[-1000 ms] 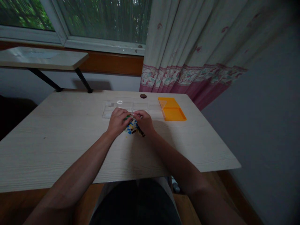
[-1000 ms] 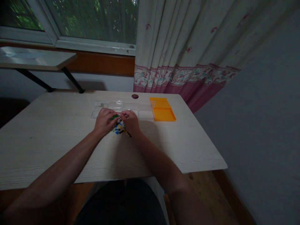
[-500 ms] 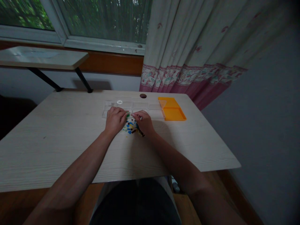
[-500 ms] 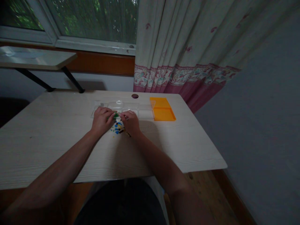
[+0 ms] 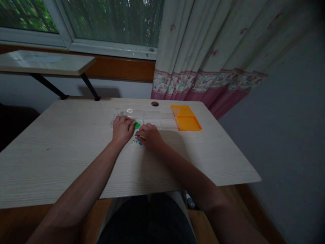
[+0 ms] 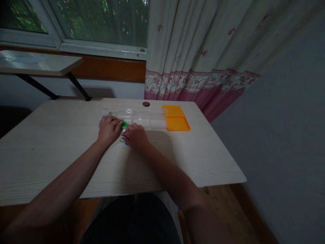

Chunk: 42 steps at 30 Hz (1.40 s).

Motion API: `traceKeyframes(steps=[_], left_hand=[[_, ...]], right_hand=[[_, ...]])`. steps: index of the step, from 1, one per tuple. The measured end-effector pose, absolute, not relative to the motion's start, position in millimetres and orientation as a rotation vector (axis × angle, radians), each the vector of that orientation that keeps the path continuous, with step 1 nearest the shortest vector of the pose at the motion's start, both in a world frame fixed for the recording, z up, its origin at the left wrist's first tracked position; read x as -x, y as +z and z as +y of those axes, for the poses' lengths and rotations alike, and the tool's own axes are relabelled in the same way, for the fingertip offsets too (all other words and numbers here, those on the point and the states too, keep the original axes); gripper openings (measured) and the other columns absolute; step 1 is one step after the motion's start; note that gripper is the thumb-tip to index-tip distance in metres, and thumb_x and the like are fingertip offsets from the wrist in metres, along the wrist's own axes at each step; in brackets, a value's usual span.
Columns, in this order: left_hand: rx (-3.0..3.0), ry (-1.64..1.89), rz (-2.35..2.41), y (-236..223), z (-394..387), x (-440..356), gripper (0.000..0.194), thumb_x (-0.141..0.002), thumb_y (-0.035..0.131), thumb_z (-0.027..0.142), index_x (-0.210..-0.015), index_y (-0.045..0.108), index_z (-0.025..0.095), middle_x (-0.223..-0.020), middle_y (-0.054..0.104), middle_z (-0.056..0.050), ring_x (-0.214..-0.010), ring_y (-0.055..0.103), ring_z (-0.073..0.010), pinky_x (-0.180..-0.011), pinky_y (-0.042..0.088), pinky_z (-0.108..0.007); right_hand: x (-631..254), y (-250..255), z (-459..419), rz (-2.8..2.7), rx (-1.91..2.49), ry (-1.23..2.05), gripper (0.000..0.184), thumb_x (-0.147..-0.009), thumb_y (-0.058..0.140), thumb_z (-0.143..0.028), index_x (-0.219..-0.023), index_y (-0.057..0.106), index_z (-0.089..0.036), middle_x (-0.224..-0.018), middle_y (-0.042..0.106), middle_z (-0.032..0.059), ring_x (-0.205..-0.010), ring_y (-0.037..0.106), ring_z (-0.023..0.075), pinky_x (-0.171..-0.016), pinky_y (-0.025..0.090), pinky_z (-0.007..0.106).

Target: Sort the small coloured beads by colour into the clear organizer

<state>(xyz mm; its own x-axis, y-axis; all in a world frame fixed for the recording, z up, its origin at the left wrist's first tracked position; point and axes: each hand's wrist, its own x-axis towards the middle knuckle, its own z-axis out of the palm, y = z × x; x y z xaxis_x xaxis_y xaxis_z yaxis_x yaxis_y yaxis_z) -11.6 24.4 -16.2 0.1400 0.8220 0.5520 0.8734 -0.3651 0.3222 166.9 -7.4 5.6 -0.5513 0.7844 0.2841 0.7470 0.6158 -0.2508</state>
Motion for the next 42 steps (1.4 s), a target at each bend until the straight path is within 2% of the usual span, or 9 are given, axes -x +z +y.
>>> traceKeyframes(steps=[4, 10, 13, 17, 22, 28, 36, 42], left_hand=[[2.327, -1.059, -1.705, -17, 26, 13, 0.031, -0.095, 0.050, 0.036, -0.105, 0.076, 0.022, -0.105, 0.065, -0.009, -0.107, 0.049, -0.0297, -0.096, 0.039, -0.048], [2.331, -1.056, -1.696, -19, 28, 14, 0.032, -0.096, 0.049, 0.037, -0.100, 0.077, 0.022, -0.102, 0.065, -0.009, -0.103, 0.049, -0.0290, -0.093, 0.040, -0.047], [2.339, -1.075, -1.683, -21, 30, 15, 0.032, -0.096, 0.048, 0.037, -0.099, 0.077, 0.022, -0.102, 0.065, -0.009, -0.103, 0.049, -0.0285, -0.094, 0.040, -0.047], [2.352, -1.179, -1.636, -20, 30, 16, 0.032, -0.096, 0.048, 0.036, -0.102, 0.076, 0.022, -0.100, 0.065, -0.009, -0.101, 0.051, -0.0265, -0.095, 0.041, -0.046], [2.487, -1.274, -1.477, -15, 21, 11, 0.030, -0.096, 0.050, 0.036, -0.109, 0.073, 0.023, -0.099, 0.064, -0.007, -0.101, 0.053, -0.0238, -0.094, 0.042, -0.042], [2.620, -1.264, -1.329, -11, 14, 3, 0.027, -0.095, 0.053, 0.034, -0.114, 0.070, 0.024, -0.099, 0.065, -0.005, -0.100, 0.054, -0.0218, -0.093, 0.042, -0.040], [2.615, -1.306, -1.313, -9, 13, -1, 0.023, -0.093, 0.058, 0.039, -0.103, 0.071, 0.023, -0.095, 0.067, -0.005, -0.096, 0.055, -0.0215, -0.089, 0.044, -0.039], [2.593, -1.290, -1.357, -6, 11, -2, 0.021, -0.093, 0.058, 0.038, -0.098, 0.073, 0.024, -0.092, 0.068, -0.006, -0.093, 0.056, -0.0223, -0.087, 0.045, -0.040]], right_hand=[[-159, 7, -11, -2.544, 1.235, 0.051, 0.018, -0.090, 0.066, -0.037, -0.099, 0.075, -0.024, -0.106, 0.066, 0.0070, -0.103, 0.049, 0.0229, -0.085, 0.033, 0.036], [-149, 7, -14, -2.590, 1.234, -0.157, 0.020, -0.097, 0.053, -0.026, -0.092, 0.071, -0.019, -0.101, 0.065, 0.0100, -0.100, 0.048, 0.0239, -0.081, 0.033, 0.037], [-148, 4, -14, -2.576, 1.227, -0.169, 0.019, -0.096, 0.052, -0.025, -0.091, 0.069, -0.018, -0.099, 0.065, 0.0098, -0.099, 0.049, 0.0242, -0.081, 0.034, 0.037], [-154, -1, -7, -2.408, 1.258, -0.009, 0.014, -0.093, 0.059, -0.027, -0.090, 0.068, -0.019, -0.098, 0.065, 0.0074, -0.098, 0.052, 0.0228, -0.084, 0.037, 0.035], [-169, -5, 8, -2.021, 1.239, 0.264, 0.007, -0.088, 0.062, -0.020, -0.085, 0.068, -0.019, -0.092, 0.064, 0.0052, -0.092, 0.056, 0.0187, -0.090, 0.042, 0.032], [-177, -11, 18, -1.715, 1.193, 0.505, 0.004, -0.083, 0.064, -0.020, -0.079, 0.067, -0.019, -0.086, 0.063, 0.0018, -0.074, 0.055, 0.0143, -0.078, 0.046, 0.029], [-175, -7, 14, -1.682, 1.189, 0.597, 0.009, -0.084, 0.063, -0.026, -0.080, 0.068, -0.020, -0.084, 0.063, 0.0006, -0.075, 0.056, 0.0137, -0.077, 0.047, 0.028], [-175, 0, 9, -1.724, 1.222, 0.544, 0.014, -0.089, 0.061, -0.028, -0.083, 0.070, -0.019, -0.085, 0.065, 0.0023, -0.076, 0.057, 0.0138, -0.075, 0.047, 0.027]])
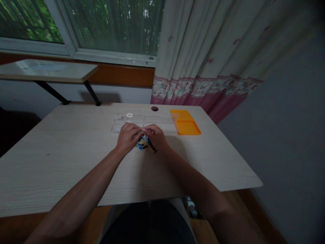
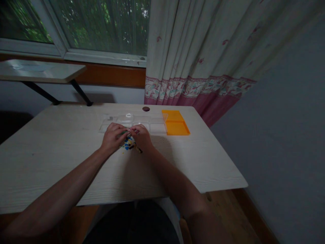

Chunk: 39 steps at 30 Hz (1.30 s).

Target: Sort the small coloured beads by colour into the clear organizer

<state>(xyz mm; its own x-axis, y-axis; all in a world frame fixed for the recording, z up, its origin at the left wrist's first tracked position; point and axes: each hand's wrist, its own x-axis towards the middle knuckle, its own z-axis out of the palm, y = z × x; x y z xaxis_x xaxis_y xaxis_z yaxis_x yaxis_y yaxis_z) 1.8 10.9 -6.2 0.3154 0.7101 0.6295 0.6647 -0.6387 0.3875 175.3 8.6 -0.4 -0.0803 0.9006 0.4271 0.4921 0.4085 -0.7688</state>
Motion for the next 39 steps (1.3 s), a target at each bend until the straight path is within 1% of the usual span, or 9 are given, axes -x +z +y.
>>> traceKeyframes(steps=[3, 9, 14, 22, 25, 28, 31, 34, 39], left_hand=[[-2.536, 1.254, 1.290, -7, 11, -1, 0.023, -0.095, 0.056, 0.038, -0.099, 0.073, 0.024, -0.093, 0.069, -0.006, -0.092, 0.056, -0.0222, -0.086, 0.045, -0.041], [-2.605, 1.210, 1.260, -5, 10, 1, 0.029, -0.098, 0.049, 0.036, -0.103, 0.074, 0.023, -0.094, 0.069, -0.007, -0.091, 0.054, -0.0224, -0.086, 0.044, -0.040], [-2.573, 1.171, 1.319, -5, 10, 2, 0.031, -0.099, 0.046, 0.035, -0.110, 0.073, 0.024, -0.096, 0.068, -0.006, -0.094, 0.054, -0.0229, -0.088, 0.043, -0.040], [-2.442, 1.138, 1.608, -12, 19, 9, 0.035, -0.098, 0.042, 0.028, -0.114, 0.071, 0.022, -0.103, 0.068, -0.008, -0.100, 0.052, -0.0264, -0.092, 0.041, -0.044], [-2.423, 1.132, 1.656, -16, 22, 12, 0.036, -0.097, 0.042, 0.027, -0.119, 0.069, 0.022, -0.108, 0.068, -0.009, -0.104, 0.050, -0.0282, -0.094, 0.040, -0.046], [-2.407, 1.170, 1.670, -17, 24, 14, 0.037, -0.096, 0.041, 0.026, -0.122, 0.067, 0.021, -0.107, 0.066, -0.010, -0.105, 0.050, -0.0289, -0.095, 0.040, -0.047], [-2.384, 1.203, 1.683, -17, 25, 16, 0.038, -0.096, 0.040, 0.026, -0.121, 0.068, 0.020, -0.104, 0.065, -0.011, -0.102, 0.052, -0.0284, -0.096, 0.040, -0.046], [-2.363, 1.233, 1.686, -16, 25, 15, 0.037, -0.097, 0.039, 0.026, -0.118, 0.069, 0.019, -0.102, 0.066, -0.010, -0.101, 0.053, -0.0275, -0.095, 0.041, -0.045], [-2.346, 1.236, 1.624, -13, 21, 10, 0.036, -0.099, 0.038, 0.029, -0.112, 0.070, 0.019, -0.099, 0.068, -0.008, -0.099, 0.055, -0.0252, -0.096, 0.041, -0.044]], right_hand=[[-176, 1, 6, -1.773, 1.205, 0.477, 0.016, -0.091, 0.059, -0.030, -0.086, 0.070, -0.019, -0.087, 0.065, 0.0033, -0.079, 0.058, 0.0142, -0.076, 0.047, 0.027], [-178, -1, 5, -1.891, 1.198, 0.301, 0.021, -0.096, 0.054, -0.029, -0.091, 0.071, -0.019, -0.089, 0.065, 0.0057, -0.092, 0.057, 0.0180, -0.089, 0.044, 0.031], [-178, -2, 4, -1.978, 1.220, 0.216, 0.024, -0.097, 0.050, -0.026, -0.097, 0.073, -0.018, -0.091, 0.066, 0.0062, -0.092, 0.055, 0.0188, -0.089, 0.042, 0.031], [-182, -6, 6, -2.015, 1.270, 0.204, 0.023, -0.097, 0.052, -0.026, -0.098, 0.074, -0.020, -0.092, 0.067, 0.0055, -0.091, 0.056, 0.0185, -0.088, 0.041, 0.030], [-184, -7, 7, -2.010, 1.269, 0.202, 0.023, -0.097, 0.052, -0.027, -0.097, 0.074, -0.020, -0.092, 0.067, 0.0056, -0.091, 0.057, 0.0183, -0.087, 0.041, 0.030], [-185, -7, 8, -2.010, 1.272, 0.208, 0.024, -0.097, 0.051, -0.027, -0.096, 0.074, -0.020, -0.092, 0.069, 0.0057, -0.091, 0.058, 0.0181, -0.087, 0.041, 0.031], [-189, -5, 9, -2.025, 1.257, 0.220, 0.023, -0.097, 0.052, -0.026, -0.095, 0.074, -0.019, -0.091, 0.070, 0.0056, -0.090, 0.058, 0.0179, -0.087, 0.041, 0.030], [-192, -3, 10, -2.127, 1.178, 0.252, 0.019, -0.094, 0.057, -0.026, -0.092, 0.075, -0.019, -0.088, 0.071, 0.0047, -0.087, 0.058, 0.0172, -0.086, 0.040, 0.030], [-189, 1, 4, -2.398, 1.032, 0.235, 0.014, -0.089, 0.066, -0.032, -0.091, 0.076, -0.023, -0.088, 0.071, 0.0030, -0.088, 0.057, 0.0182, -0.084, 0.037, 0.031]])
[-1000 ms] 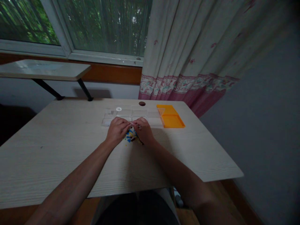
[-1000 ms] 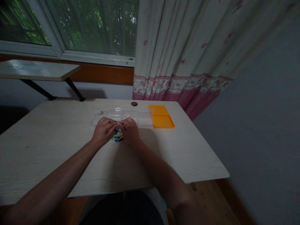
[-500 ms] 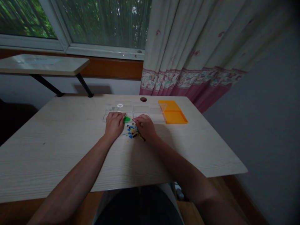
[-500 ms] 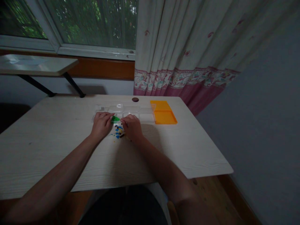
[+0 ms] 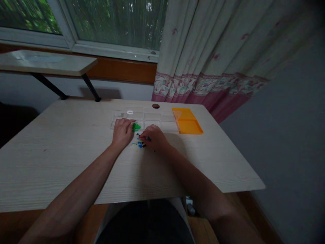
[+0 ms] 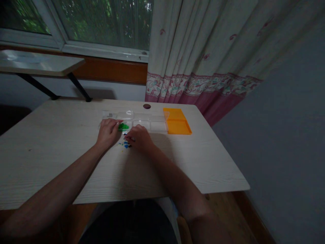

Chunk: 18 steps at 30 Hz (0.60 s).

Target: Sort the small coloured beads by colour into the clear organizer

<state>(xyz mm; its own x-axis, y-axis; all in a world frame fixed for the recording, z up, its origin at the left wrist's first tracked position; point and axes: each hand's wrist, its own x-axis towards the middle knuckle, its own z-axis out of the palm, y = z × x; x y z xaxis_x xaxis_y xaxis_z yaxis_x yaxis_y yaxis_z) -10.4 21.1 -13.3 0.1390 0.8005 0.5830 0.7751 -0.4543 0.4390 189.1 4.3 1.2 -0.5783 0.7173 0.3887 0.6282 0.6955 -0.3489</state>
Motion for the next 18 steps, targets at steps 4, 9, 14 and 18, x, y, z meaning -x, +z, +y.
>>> traceKeyframes(steps=[4, 9, 14, 18], left_hand=[[-2.348, 1.246, 1.595, -12, 19, 8, 0.035, -0.099, 0.039, 0.031, -0.110, 0.071, 0.021, -0.099, 0.068, -0.007, -0.100, 0.056, -0.0242, -0.095, 0.041, -0.043], [-2.329, 1.273, 1.593, -12, 17, 7, 0.034, -0.099, 0.041, 0.032, -0.108, 0.072, 0.022, -0.098, 0.068, -0.006, -0.099, 0.056, -0.0241, -0.095, 0.041, -0.043], [-2.329, 1.276, 1.571, -11, 16, 7, 0.033, -0.099, 0.041, 0.032, -0.107, 0.072, 0.022, -0.098, 0.067, -0.006, -0.100, 0.055, -0.0236, -0.096, 0.041, -0.042], [-2.365, 1.286, 1.457, -10, 14, 6, 0.030, -0.098, 0.046, 0.032, -0.106, 0.073, 0.022, -0.095, 0.066, -0.005, -0.098, 0.055, -0.0220, -0.095, 0.041, -0.040]], right_hand=[[-180, 5, -6, -2.577, 1.026, 0.132, 0.013, -0.089, 0.066, -0.032, -0.093, 0.077, -0.025, -0.093, 0.070, 0.0040, -0.096, 0.055, 0.0203, -0.084, 0.035, 0.033], [-172, 5, -12, -2.672, 1.035, 0.066, 0.014, -0.091, 0.063, -0.029, -0.092, 0.076, -0.023, -0.094, 0.069, 0.0053, -0.099, 0.054, 0.0213, -0.086, 0.034, 0.035], [-173, 1, -8, -2.553, 1.074, 0.132, 0.011, -0.089, 0.066, -0.028, -0.089, 0.076, -0.022, -0.093, 0.069, 0.0041, -0.097, 0.054, 0.0213, -0.085, 0.035, 0.034], [-180, -2, 3, -2.266, 1.174, 0.319, 0.014, -0.090, 0.066, -0.031, -0.089, 0.076, -0.021, -0.085, 0.069, 0.0031, -0.088, 0.057, 0.0177, -0.085, 0.039, 0.031]])
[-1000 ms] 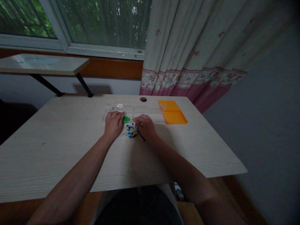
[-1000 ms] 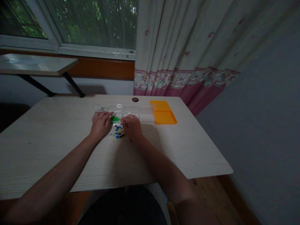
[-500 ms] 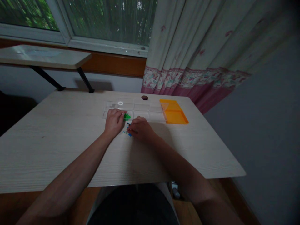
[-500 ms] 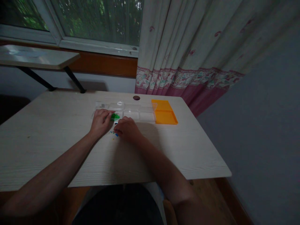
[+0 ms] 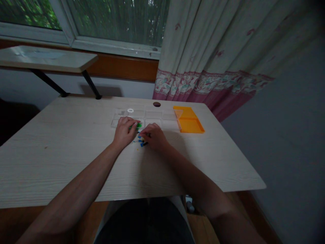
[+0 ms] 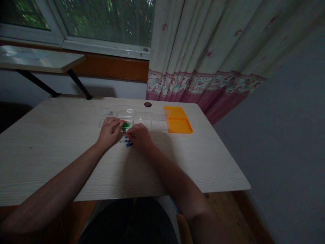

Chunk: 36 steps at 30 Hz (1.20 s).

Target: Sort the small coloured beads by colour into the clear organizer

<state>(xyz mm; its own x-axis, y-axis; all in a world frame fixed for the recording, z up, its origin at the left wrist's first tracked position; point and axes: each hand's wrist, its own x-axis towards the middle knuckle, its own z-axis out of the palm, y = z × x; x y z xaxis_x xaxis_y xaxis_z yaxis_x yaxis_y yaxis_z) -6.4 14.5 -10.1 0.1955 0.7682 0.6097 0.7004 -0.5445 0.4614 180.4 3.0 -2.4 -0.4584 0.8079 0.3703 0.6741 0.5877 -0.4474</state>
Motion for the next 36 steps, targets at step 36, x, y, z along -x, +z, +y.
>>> traceKeyframes(steps=[36], left_hand=[[-2.443, 1.260, 1.685, -16, 24, 8, 0.021, -0.092, 0.058, 0.036, -0.089, 0.076, 0.023, -0.092, 0.065, -0.006, -0.097, 0.053, -0.0261, -0.091, 0.043, -0.045]], right_hand=[[-194, -5, 18, -1.590, 1.229, 0.662, 0.015, -0.084, 0.066, -0.033, -0.079, 0.074, -0.020, -0.080, 0.069, 0.0018, -0.076, 0.059, 0.0146, -0.075, 0.047, 0.028]])
